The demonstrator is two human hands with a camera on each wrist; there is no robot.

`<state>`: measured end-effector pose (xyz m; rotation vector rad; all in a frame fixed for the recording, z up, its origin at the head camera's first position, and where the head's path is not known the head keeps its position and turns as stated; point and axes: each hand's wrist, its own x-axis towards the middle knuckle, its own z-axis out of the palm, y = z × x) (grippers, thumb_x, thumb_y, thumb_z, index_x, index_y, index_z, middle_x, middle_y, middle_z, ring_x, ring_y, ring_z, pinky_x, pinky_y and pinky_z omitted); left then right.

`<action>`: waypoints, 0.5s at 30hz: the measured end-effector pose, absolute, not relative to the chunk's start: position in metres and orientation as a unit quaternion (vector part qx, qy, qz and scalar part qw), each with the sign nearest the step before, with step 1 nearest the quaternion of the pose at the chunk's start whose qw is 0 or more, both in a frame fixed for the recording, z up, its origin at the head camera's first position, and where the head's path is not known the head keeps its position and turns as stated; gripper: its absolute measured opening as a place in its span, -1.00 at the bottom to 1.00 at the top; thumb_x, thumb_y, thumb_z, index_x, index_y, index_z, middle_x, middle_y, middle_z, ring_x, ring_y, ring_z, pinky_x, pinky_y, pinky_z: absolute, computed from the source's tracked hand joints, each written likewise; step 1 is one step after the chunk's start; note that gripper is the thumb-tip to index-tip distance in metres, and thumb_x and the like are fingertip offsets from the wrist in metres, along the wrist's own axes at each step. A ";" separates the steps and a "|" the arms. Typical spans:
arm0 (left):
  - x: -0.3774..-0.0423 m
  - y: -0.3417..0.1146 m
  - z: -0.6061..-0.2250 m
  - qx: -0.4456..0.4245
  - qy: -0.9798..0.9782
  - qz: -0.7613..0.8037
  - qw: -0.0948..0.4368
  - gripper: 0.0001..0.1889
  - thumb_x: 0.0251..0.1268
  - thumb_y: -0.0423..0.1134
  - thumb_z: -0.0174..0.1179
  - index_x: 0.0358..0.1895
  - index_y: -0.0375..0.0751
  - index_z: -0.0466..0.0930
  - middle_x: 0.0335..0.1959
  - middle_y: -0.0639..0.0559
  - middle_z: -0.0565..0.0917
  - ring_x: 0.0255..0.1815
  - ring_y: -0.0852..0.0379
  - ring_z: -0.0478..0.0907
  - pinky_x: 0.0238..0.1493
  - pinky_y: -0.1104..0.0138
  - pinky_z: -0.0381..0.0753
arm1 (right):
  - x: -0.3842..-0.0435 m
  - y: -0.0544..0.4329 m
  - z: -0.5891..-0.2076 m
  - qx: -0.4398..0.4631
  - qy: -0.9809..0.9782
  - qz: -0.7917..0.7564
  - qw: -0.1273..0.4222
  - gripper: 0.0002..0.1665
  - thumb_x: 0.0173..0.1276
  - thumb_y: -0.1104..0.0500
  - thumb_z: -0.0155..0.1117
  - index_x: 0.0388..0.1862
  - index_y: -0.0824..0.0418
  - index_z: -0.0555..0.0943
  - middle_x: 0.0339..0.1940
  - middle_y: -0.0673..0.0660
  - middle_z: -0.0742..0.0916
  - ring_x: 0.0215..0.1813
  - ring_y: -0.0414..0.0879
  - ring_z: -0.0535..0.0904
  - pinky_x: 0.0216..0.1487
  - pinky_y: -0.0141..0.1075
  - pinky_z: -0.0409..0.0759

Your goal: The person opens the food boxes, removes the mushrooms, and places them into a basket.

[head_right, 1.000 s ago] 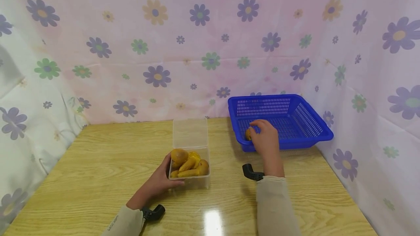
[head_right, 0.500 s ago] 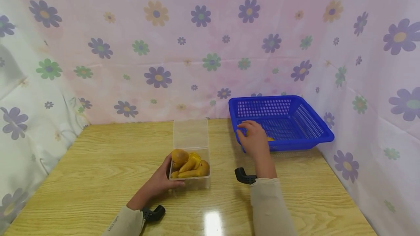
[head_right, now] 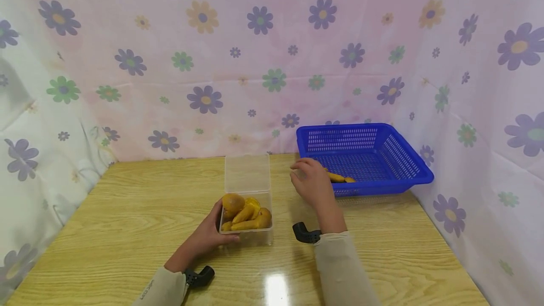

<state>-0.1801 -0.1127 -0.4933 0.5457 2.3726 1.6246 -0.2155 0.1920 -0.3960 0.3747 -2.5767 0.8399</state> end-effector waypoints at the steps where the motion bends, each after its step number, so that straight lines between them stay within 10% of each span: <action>1: -0.180 -0.113 -0.493 0.185 0.806 0.552 0.108 0.19 -0.04 -0.11 0.53 0.56 0.15 -0.19 0.53 0.00 0.13 0.54 -0.06 0.10 0.49 -0.03 0.14 | -0.215 0.190 -0.396 0.138 -0.923 0.299 0.201 -0.75 0.34 0.13 0.31 -0.07 0.20 0.71 0.10 0.19 0.67 0.20 0.18 0.55 0.17 0.09 0.54; 15: -0.181 -0.114 -0.494 0.188 0.804 0.554 0.108 0.19 -0.02 -0.11 0.52 0.57 0.15 -0.21 0.53 0.00 0.12 0.55 -0.05 0.08 0.49 -0.04 0.13 | -0.209 0.165 -0.396 0.200 -0.911 0.290 0.215 -0.75 0.29 0.11 0.36 -0.10 0.19 0.72 0.07 0.16 0.68 0.16 0.13 0.56 0.15 0.02 0.58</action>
